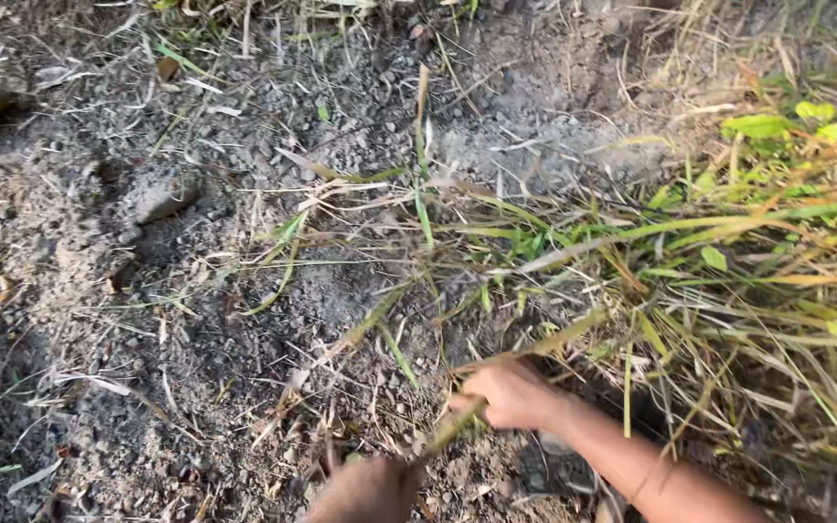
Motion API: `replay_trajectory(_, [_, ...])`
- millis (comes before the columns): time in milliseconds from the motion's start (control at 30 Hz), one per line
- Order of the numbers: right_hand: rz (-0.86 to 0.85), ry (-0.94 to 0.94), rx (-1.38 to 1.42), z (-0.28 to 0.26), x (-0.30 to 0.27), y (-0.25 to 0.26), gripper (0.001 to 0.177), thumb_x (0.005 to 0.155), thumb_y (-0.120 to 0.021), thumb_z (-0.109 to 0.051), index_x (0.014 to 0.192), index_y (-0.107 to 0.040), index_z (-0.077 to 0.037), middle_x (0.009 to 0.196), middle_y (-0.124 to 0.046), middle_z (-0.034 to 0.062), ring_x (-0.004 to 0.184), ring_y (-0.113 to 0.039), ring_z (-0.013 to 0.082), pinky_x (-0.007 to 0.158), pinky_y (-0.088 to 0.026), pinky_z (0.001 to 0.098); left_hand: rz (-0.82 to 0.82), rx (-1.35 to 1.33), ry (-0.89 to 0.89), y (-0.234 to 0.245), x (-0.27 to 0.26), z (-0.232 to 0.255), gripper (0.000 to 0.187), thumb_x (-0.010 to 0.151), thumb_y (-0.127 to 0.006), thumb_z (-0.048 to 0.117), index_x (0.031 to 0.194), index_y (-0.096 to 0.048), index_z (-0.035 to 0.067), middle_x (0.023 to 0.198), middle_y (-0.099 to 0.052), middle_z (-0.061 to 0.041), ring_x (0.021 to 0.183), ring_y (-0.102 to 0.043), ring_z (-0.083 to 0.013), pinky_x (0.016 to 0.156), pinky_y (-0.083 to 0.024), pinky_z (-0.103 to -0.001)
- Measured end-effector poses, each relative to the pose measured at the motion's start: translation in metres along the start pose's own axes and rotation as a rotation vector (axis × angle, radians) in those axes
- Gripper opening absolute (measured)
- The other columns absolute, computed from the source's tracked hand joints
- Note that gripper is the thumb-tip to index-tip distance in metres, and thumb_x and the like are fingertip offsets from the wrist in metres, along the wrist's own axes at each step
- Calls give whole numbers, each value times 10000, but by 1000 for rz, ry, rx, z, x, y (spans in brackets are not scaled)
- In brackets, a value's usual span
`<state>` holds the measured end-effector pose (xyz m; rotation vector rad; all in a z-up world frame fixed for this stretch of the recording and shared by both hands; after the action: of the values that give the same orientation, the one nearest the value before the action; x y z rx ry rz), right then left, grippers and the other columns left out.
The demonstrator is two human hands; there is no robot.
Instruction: The person clears weeds and grass from the ground by cutting and pulling them with a blade and by hand, then uses an orange hand rake tool to loosen the soil and uproot remaining weeds.
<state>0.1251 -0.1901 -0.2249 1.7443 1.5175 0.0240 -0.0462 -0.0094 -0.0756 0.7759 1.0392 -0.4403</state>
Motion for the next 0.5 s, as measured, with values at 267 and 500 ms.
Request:
replay_trajectory(267, [-109, -298, 294, 33, 28, 58, 347, 996, -657, -359, 1063, -777, -41, 929, -644, 171, 758, -598, 260, 656, -533, 385, 1037, 1606, -381, 57, -38, 59, 839, 842, -386, 539, 1557, -306, 109, 1606, -338, -141, 1471, -320, -317, 1153, -137, -469])
replay_trajectory(500, [569, -166, 396, 4, -4, 88, 329, 971, -672, -217, 1204, -590, 1, 1048, -660, 144, 909, -656, 276, 819, -553, 415, 913, 1523, -660, 143, 40, 108, 350, 1076, -549, 280, 1200, -630, -37, 870, -645, -61, 787, -658, -186, 736, -534, -333])
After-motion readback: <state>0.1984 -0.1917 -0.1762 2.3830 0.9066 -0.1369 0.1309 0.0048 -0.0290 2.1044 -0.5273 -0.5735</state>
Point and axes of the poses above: each hand's wrist, its own x-axis towards the middle knuckle, its own y-axis out of the back of the hand, z = x × y, the point moved 1 cm from there along x, towards the middle knuckle
